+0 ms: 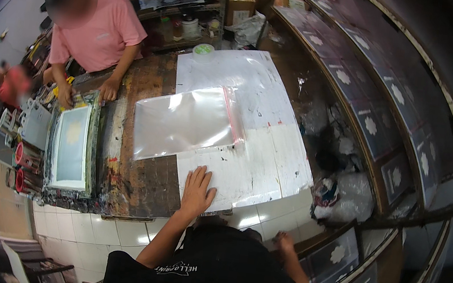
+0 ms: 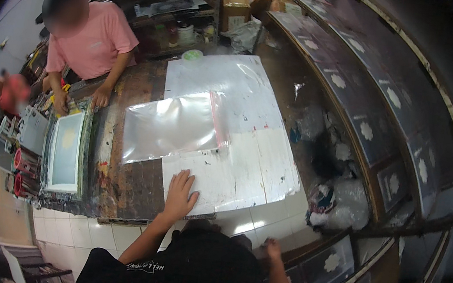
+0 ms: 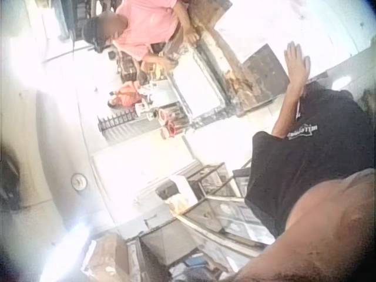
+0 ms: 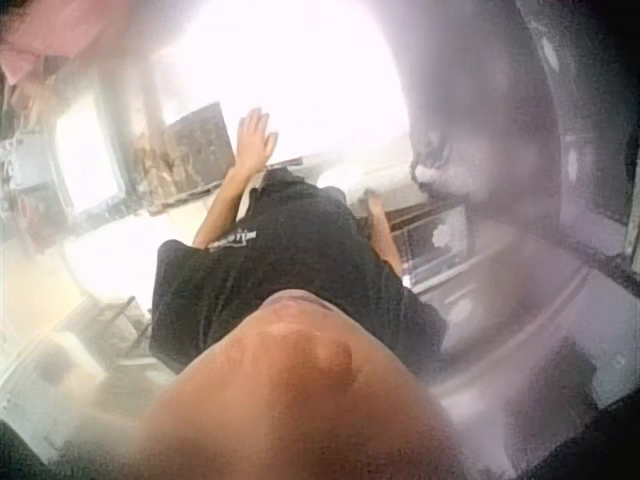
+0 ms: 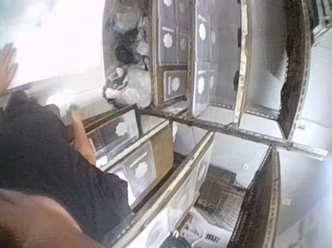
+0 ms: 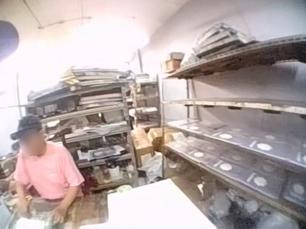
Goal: The person repeatedly picks up white flower-shaped cutouts from a table and places them onto a transparent sheet on a nearby rack. The person handles the cutouts one at a time and arranges them in a pattern on the sheet.
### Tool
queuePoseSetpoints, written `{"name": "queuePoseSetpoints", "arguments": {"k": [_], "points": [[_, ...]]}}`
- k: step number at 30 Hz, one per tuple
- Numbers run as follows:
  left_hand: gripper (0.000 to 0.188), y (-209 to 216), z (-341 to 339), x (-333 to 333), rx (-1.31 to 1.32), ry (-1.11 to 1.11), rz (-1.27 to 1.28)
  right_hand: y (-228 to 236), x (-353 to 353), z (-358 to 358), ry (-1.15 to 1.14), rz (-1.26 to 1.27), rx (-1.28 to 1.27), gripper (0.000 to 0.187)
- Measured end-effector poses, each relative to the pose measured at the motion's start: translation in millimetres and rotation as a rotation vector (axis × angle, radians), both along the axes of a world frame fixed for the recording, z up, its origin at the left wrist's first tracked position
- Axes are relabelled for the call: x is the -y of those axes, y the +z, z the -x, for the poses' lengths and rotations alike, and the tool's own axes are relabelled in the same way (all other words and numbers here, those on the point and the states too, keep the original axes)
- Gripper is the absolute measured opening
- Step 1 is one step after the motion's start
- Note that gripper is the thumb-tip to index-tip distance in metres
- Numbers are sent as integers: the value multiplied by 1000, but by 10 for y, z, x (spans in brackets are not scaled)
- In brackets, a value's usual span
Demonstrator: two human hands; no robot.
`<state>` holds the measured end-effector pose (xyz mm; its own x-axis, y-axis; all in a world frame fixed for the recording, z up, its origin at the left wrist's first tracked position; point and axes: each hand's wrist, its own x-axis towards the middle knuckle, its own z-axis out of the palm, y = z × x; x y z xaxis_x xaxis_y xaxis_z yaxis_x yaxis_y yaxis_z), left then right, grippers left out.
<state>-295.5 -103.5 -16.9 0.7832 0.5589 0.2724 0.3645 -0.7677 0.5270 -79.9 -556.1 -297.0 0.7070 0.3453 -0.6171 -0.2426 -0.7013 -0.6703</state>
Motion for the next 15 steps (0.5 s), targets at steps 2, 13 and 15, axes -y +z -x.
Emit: {"name": "queuePoseSetpoints", "arguments": {"k": [2, 13, 15], "points": [[52, 75, 3, 12, -27, 33, -32, 319, -91, 349, -107, -42, -241, 25], [45, 9, 1, 85, -29, 143, -104, -95, 1124, -91, -23, -141, -225, 18], [43, 39, -85, 93, -20, 144, -105, 199, 956, -247, -76, -13, -283, 16]]}}
